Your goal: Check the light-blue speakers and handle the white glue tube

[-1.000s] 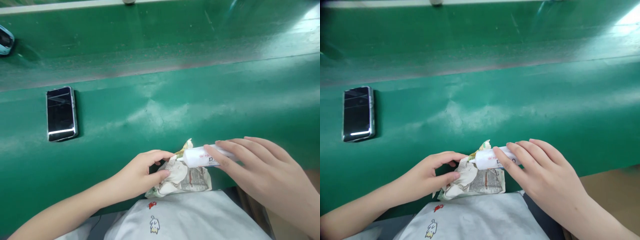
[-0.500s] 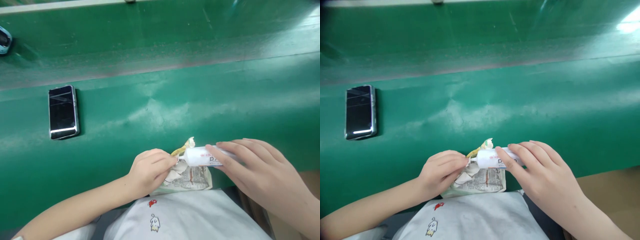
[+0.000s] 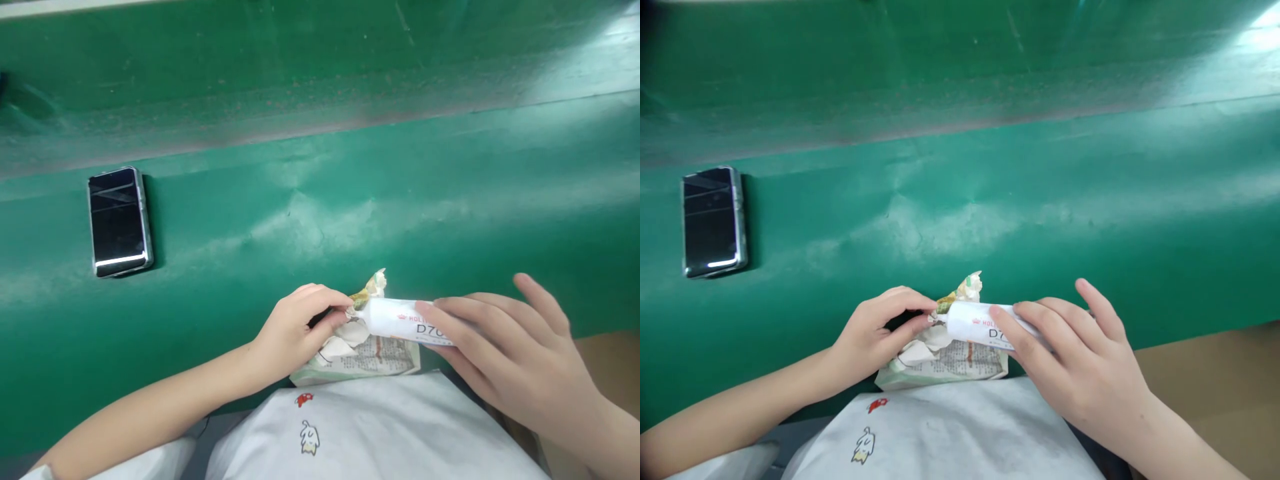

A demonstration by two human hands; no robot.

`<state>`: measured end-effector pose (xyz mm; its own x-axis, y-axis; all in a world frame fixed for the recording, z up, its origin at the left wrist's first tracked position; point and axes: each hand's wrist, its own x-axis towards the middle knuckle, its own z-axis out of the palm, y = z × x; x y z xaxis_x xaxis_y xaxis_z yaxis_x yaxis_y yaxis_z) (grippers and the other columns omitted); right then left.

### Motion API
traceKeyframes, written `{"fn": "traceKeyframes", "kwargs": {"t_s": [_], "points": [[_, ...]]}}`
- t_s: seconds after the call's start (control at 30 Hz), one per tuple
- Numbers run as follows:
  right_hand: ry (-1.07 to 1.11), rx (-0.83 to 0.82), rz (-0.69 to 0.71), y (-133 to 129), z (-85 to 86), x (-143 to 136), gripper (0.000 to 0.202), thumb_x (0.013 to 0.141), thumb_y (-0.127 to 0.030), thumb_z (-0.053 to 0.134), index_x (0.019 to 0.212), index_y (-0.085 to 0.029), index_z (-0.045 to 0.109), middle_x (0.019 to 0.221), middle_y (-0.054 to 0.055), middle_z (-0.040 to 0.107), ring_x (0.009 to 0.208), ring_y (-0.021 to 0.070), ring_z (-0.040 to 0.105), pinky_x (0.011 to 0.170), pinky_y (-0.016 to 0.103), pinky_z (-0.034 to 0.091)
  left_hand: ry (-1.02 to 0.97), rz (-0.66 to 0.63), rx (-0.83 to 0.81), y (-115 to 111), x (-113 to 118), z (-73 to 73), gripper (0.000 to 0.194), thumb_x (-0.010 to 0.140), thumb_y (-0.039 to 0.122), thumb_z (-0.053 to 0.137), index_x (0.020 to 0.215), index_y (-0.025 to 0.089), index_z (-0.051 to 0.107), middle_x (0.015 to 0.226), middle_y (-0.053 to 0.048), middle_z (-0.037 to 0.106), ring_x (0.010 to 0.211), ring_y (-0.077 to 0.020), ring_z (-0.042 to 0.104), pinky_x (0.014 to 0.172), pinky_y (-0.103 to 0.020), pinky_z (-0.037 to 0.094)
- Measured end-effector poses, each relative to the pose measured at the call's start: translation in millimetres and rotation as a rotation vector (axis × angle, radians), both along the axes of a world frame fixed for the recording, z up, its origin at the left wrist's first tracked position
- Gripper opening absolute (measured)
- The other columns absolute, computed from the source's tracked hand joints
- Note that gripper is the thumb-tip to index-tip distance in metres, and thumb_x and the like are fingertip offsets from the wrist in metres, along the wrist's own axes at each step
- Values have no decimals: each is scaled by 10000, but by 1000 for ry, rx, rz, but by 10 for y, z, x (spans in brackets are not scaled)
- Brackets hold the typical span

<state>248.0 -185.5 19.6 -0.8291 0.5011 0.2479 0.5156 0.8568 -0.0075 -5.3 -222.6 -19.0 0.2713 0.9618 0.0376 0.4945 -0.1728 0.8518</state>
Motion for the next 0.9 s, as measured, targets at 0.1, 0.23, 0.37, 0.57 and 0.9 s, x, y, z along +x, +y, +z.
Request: {"fn": "traceKeyframes", "kwargs": {"t_s": [0.1, 0.23, 0.37, 0.57, 0.9], "points": [[34, 1, -1, -6, -16, 22, 259, 821, -47, 583, 1071, -112, 607, 872, 122, 676, 781, 265, 545, 1035, 560, 221, 12, -38, 84, 3, -15, -7, 139, 857, 132, 541, 925, 139, 662, 854, -59, 718, 781, -131, 651, 689, -235, 526], [59, -39, -10, -7, -52, 54, 282, 807, -36, 585, 1076, -120, 594, 880, 118, 668, 782, 250, 556, 1072, 557, 182, 108, -112, 176, 3, -18, -29, 177, 880, 153, 501, 964, 124, 653, 877, -80, 728, 783, -166, 667, 676, -286, 543], [110, -48, -41, -4, -88, 44, 244, 833, -67, 566, 1058, -153, 603, 873, 82, 675, 778, 210, 567, 1096, 506, 186, 187, -140, 205, 2, -9, -38, 175, 891, 156, 461, 919, 139, 633, 834, -58, 722, 742, -163, 656, 643, -290, 538], [155, -56, -95, -9, -95, -11, 169, 885, -141, 528, 1020, -183, 621, 845, 49, 682, 765, 180, 574, 1096, 453, 219, 259, -114, 321, 5, 0, -40, 171, 883, 134, 444, 857, 137, 613, 751, -39, 705, 673, -157, 649, 584, -266, 520], [134, -127, -178, -1, -60, 243, 300, 900, -196, 526, 1200, -183, 546, 897, 94, 631, 774, 212, 560, 1028, 492, 308, 283, -103, 293, 38, -80, -89, 163, 863, 105, 439, 847, 149, 595, 768, -38, 691, 689, -131, 632, 602, -219, 500]]}}
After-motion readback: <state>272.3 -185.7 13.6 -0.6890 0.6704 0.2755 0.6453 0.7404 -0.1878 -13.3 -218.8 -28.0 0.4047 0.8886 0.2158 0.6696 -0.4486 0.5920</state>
